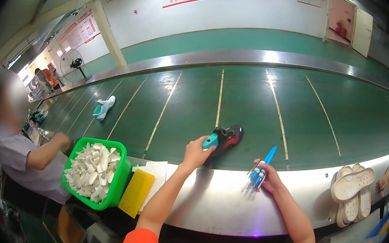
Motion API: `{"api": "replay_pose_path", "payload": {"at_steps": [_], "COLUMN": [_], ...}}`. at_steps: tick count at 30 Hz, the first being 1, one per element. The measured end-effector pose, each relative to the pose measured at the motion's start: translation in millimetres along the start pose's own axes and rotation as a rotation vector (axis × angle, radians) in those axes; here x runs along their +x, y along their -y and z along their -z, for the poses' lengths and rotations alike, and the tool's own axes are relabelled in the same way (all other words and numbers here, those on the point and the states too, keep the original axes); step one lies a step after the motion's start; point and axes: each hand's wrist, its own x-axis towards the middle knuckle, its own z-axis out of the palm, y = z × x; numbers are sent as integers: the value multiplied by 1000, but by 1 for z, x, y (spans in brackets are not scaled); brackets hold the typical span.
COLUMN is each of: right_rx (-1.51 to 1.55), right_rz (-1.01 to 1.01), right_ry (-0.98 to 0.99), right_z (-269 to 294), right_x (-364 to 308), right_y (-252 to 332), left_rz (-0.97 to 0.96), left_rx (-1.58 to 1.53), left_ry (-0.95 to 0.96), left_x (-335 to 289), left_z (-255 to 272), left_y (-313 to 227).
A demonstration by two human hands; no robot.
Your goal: The person marks the soles of shoes using a blue pen and a yellow ruler. They handle a black shoe and a white shoe, placing the ruler on the sole and drawing lines. The person also picks up and examines the shoes before and after marking.
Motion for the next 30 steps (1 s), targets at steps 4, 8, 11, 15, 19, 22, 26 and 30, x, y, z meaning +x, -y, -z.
{"api": "replay_pose_path", "payload": {"at_steps": [4, 8, 11, 15, 19, 22, 26, 30], "right_rx": [150, 101, 25, 103, 39, -39, -31, -115], "right_rz": [155, 320, 350, 388, 421, 462, 505, 498], "right_ry": [-44, -93, -50, -146, -216, -58, -25, -12], "right_z": [25, 29, 28, 20, 20, 16, 0, -10], "right_x": [-4, -10, -19, -24, -33, -43, -63, -96], "right_y": [29, 48, 55, 59, 69, 77, 79, 65], "left_rz": [-8, 74, 92, 172, 324, 178, 187, 395], "left_rx": [59, -21, 96, 75, -215, 13, 392, 668], "left_ry": [103, -10, 5, 191, 638, 142, -251, -167], "left_x": [-41, -120, -151, -170, -167, -180, -186, -216], "left_z": [12, -3, -10, -3, 39, 56, 99, 108], "left_y": [-42, -67, -96, -121, -122, -67, 28, 89]}}
